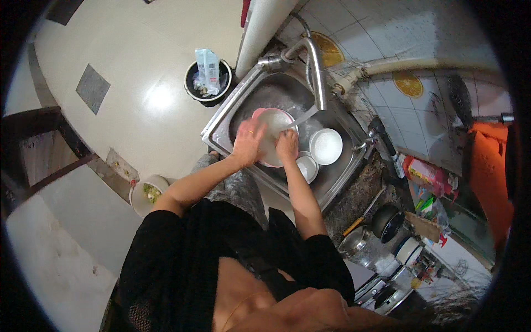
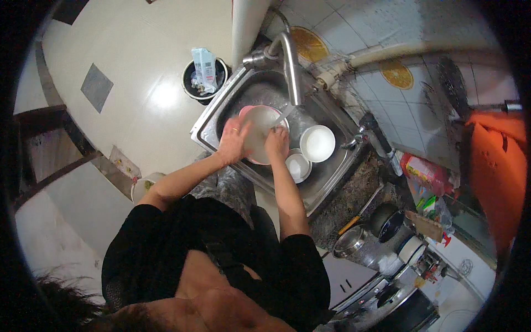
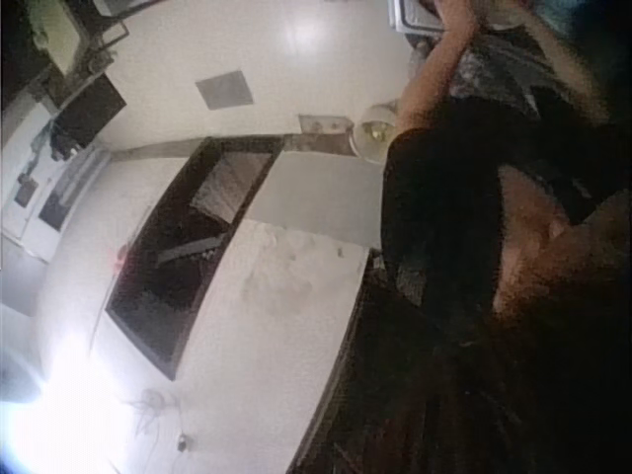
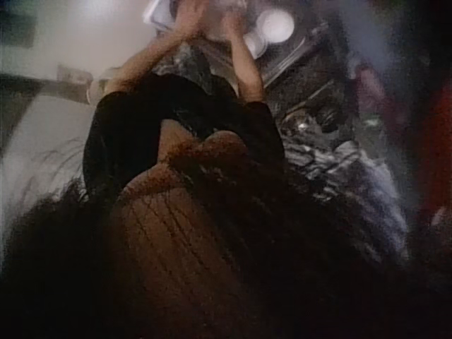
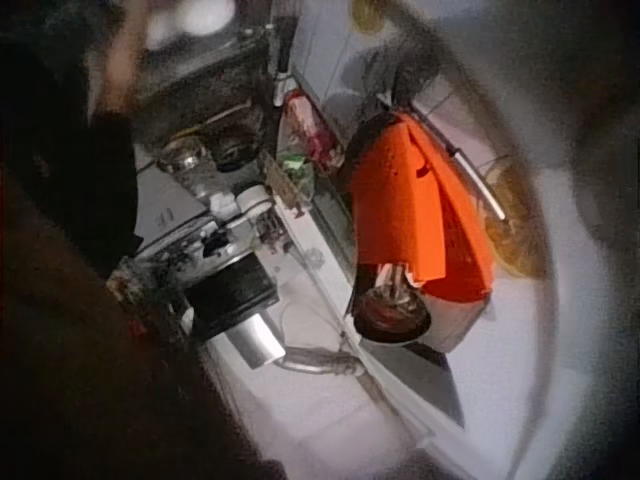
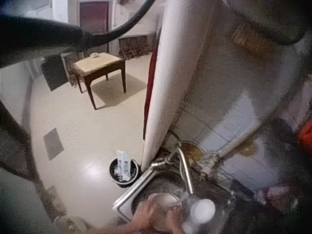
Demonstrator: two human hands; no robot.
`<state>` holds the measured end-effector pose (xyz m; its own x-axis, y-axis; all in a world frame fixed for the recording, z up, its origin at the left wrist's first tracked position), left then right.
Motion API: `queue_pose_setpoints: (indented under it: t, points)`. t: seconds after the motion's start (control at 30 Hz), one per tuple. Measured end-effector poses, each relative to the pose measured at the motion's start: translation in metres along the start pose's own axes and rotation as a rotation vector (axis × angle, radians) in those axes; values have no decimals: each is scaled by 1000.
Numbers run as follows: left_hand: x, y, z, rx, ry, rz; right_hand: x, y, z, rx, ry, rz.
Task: The person washes a series of bowls and metal plates in a sink under running water using a sponge and dish soap. The person picks up items one at a time, scrubs the inside and outside surfaces, and places the rinsed items on the adjacent counter.
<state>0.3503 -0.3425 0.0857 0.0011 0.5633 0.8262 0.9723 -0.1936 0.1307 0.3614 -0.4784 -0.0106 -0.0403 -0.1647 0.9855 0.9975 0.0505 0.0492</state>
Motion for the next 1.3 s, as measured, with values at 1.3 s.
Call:
queue_pose_setpoints:
  t: [1.3]
  points:
    - [-38, 12, -44, 150, -700, 783, 198, -42, -96, -735, 1255, -272]
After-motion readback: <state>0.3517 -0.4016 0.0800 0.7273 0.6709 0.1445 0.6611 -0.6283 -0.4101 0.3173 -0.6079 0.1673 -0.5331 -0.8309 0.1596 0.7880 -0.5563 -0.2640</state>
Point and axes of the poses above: each hand's wrist, its own y-axis towards the middle knuckle, its own x-axis out of the back of the hand, z = x × y, the point moved 10 cm from there along y, towards the middle knuckle, and after that the axes turned 14 degrees about -z, right-handed, at the moved point
